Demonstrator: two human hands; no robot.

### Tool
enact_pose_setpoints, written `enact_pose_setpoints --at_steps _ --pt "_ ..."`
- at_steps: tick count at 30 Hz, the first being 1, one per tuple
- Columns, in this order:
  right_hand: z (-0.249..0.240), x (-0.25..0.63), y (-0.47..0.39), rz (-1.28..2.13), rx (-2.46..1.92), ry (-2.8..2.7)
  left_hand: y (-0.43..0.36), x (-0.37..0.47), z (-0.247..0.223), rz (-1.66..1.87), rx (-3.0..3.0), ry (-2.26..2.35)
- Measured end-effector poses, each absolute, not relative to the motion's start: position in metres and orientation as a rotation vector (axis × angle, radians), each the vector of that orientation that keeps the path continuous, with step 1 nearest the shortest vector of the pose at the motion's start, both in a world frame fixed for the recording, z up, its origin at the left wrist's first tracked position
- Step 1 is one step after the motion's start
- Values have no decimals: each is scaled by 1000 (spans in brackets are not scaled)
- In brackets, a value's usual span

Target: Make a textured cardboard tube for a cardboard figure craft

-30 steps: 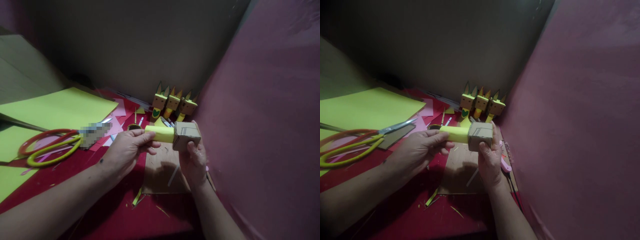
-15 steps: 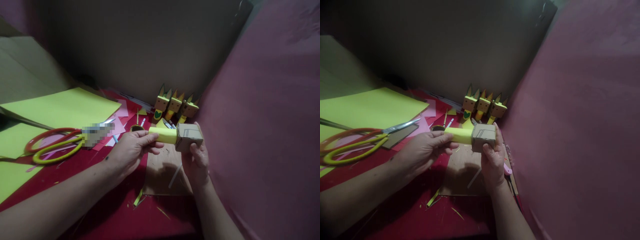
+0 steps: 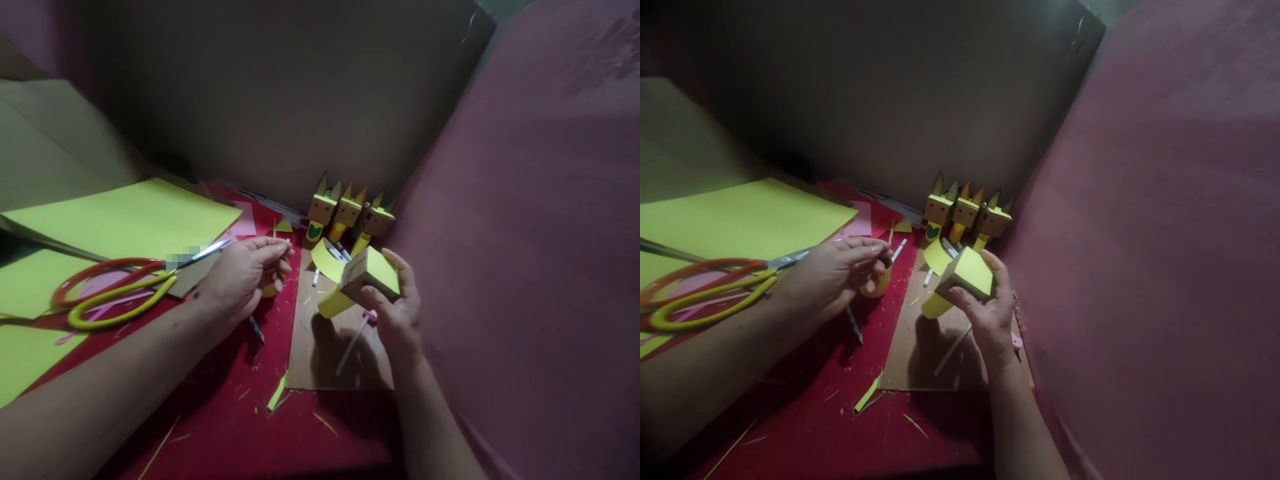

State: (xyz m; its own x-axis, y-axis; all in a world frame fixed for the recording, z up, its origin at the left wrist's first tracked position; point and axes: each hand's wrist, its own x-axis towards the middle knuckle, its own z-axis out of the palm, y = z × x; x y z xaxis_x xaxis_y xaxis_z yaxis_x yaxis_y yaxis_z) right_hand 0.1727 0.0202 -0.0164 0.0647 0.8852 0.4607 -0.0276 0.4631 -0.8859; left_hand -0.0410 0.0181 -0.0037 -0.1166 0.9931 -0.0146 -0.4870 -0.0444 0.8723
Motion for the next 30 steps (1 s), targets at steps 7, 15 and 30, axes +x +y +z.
enact_pose_setpoints --at_steps 7,15,30 --pt "-31 160 23 756 -853 -1595 15 -37 -9 1448 868 948" --pt "-24 162 17 743 -827 -1631 3 -27 -2 1340 993 1013" --pt "-23 179 20 1142 -696 -1551 -4 -14 -15 1090 1169 1020"
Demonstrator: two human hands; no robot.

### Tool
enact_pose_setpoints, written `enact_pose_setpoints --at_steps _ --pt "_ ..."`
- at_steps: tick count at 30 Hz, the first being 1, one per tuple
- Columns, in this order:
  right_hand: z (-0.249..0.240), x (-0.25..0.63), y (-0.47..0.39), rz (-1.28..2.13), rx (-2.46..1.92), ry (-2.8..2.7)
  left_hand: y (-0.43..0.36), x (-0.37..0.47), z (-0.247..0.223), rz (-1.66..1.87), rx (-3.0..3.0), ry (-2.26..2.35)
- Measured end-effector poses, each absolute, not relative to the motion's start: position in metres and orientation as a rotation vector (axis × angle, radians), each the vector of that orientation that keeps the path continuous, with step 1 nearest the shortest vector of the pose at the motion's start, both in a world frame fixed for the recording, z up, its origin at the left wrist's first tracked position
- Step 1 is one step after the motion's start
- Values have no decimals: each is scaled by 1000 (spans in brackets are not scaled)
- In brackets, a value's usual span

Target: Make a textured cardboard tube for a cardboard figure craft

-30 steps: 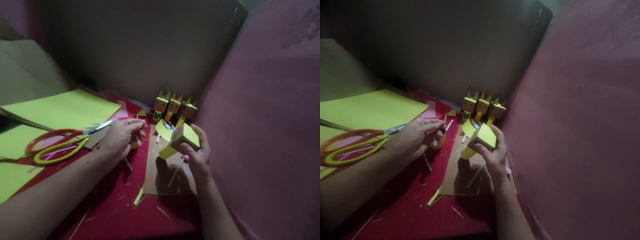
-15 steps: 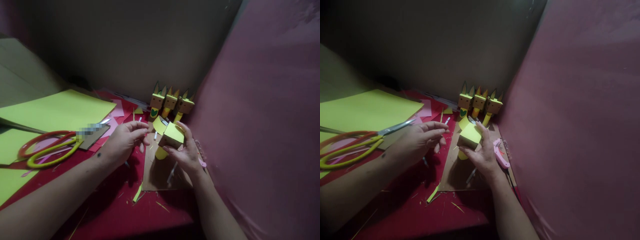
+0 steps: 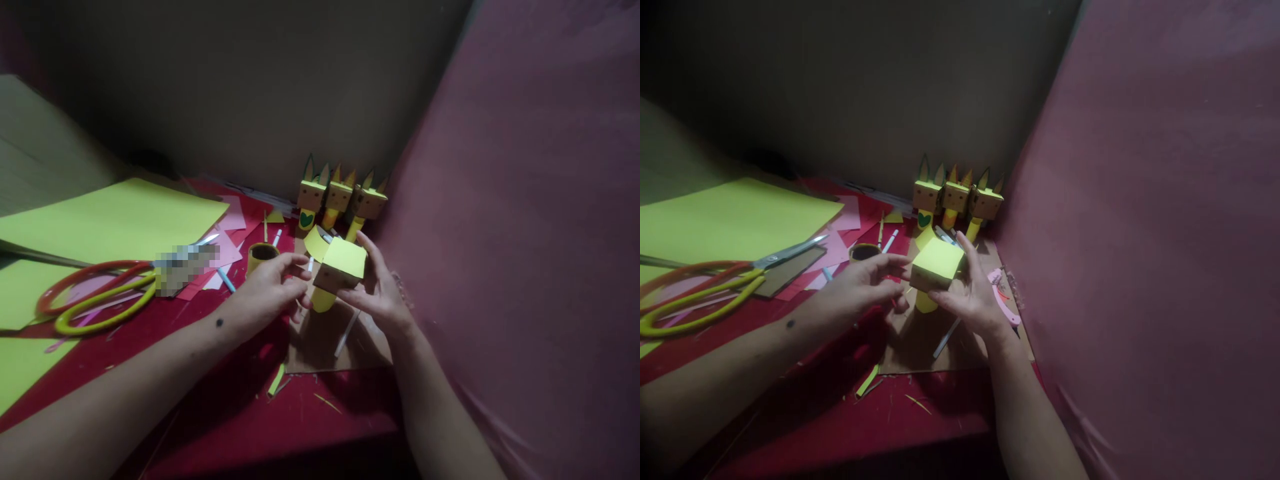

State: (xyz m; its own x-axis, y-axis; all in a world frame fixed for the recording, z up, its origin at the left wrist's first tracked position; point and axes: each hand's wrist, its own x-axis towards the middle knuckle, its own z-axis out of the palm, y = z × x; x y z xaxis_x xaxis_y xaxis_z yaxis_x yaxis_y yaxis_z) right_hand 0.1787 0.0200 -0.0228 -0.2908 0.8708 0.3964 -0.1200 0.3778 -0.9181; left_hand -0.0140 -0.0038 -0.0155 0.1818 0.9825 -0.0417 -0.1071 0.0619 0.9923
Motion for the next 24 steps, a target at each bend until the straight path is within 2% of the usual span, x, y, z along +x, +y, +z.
enact_pose_setpoints --at_steps 4,10,21,24 --pt "-19 177 21 1111 -786 -1573 -4 -4 -29 932 1281 1059" --pt "-17 176 22 1148 -835 -1599 0 4 -50 1066 1409 997" --pt "-32 178 34 1446 -772 -1558 15 -3 -67 982 1464 1113" --pt "-36 177 37 1383 -876 -1643 16 -2 -70 969 1459 1111"
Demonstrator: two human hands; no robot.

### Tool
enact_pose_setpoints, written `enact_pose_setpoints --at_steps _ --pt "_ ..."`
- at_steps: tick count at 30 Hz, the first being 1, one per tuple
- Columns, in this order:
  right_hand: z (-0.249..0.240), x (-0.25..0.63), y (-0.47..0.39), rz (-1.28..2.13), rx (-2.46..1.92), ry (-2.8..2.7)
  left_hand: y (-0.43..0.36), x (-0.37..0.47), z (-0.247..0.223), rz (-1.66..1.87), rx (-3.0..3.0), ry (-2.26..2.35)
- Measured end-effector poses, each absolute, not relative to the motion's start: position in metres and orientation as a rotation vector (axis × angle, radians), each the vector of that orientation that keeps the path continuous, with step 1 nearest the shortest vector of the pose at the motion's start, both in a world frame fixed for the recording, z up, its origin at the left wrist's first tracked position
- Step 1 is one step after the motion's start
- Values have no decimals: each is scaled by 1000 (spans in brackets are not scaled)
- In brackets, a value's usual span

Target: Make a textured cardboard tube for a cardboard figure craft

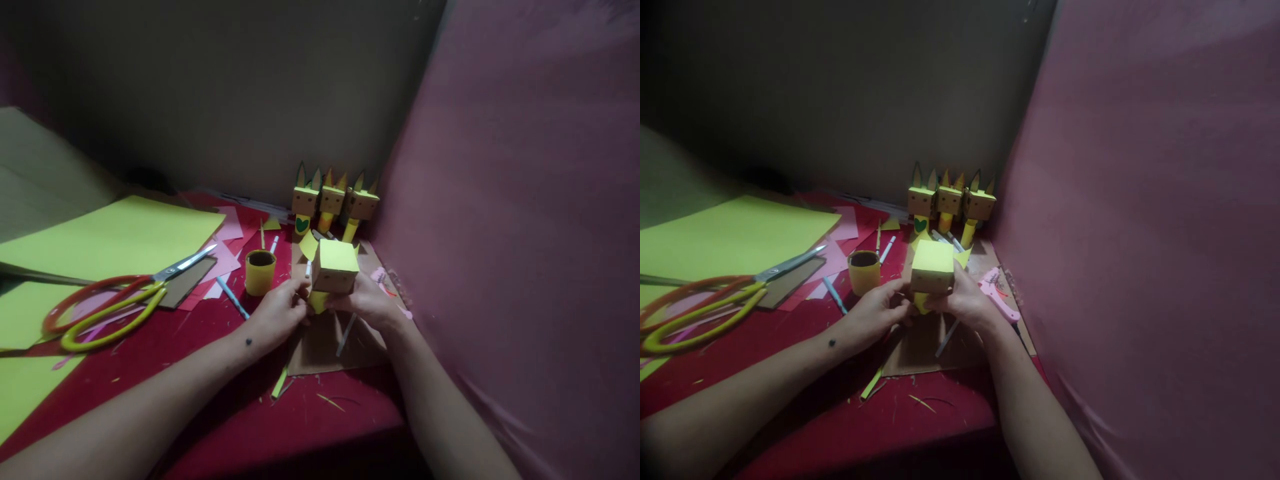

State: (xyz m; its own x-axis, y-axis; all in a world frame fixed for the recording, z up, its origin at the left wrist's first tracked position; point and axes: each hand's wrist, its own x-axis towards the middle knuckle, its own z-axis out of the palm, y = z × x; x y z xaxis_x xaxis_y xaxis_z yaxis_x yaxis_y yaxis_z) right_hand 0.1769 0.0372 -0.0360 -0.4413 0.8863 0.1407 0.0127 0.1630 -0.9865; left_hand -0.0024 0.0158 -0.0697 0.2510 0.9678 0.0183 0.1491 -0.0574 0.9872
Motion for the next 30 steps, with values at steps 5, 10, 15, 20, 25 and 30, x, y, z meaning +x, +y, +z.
enact_pose_setpoints --at_steps 5,10,15,20,25,30 --pt "-40 174 38 1286 -967 -1700 15 -1 -68 968 1449 1089" --pt "-44 175 40 1283 -920 -1744 13 0 -67 970 1439 1091" --pt "-44 171 39 1218 -900 -1806 13 0 -66 964 1429 1089" --pt "-45 167 35 1059 -987 -1823 13 0 -63 955 1423 1101" --pt "-48 165 37 909 -1112 -1727 11 0 -64 1002 1427 1206" --pt "-50 165 39 873 -1139 -1788 8 -1 -61 996 1482 1321"
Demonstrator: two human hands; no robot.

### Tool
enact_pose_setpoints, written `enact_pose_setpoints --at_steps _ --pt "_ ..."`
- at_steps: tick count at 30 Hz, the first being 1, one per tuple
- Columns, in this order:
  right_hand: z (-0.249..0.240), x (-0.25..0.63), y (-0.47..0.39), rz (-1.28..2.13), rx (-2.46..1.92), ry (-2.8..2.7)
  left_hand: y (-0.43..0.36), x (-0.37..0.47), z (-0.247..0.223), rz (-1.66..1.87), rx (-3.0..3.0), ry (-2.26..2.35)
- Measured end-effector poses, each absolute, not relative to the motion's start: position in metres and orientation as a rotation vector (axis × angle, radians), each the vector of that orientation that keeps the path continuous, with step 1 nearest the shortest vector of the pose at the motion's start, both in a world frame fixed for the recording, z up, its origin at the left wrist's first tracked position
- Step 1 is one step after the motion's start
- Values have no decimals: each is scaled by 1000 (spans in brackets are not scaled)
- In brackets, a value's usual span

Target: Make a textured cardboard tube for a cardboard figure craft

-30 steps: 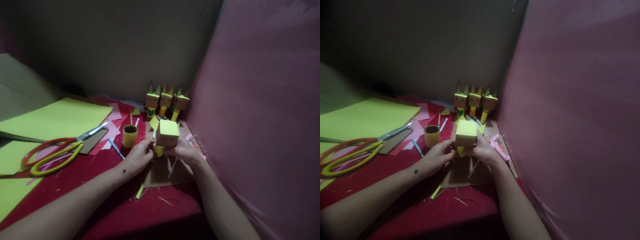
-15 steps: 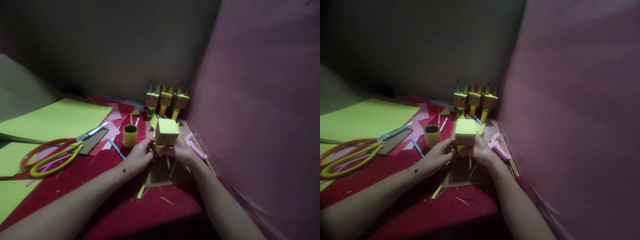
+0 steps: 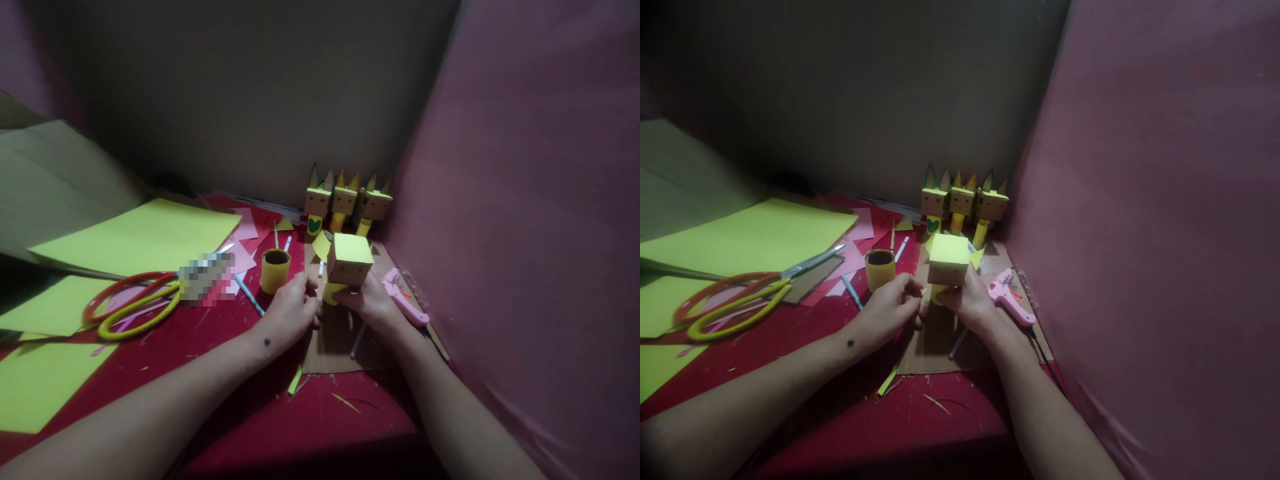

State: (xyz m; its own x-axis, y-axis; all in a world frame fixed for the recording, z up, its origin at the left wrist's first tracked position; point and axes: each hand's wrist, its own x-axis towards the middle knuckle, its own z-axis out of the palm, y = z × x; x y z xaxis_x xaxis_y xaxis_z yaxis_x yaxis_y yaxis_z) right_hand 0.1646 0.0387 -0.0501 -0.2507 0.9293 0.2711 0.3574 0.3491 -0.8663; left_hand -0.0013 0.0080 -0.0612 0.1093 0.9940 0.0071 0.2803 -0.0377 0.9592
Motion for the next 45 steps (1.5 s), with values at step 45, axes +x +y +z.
enact_pose_setpoints --at_steps 45 --pt "-31 168 21 501 -992 -1142 3 -14 -46 595 2220 1138"
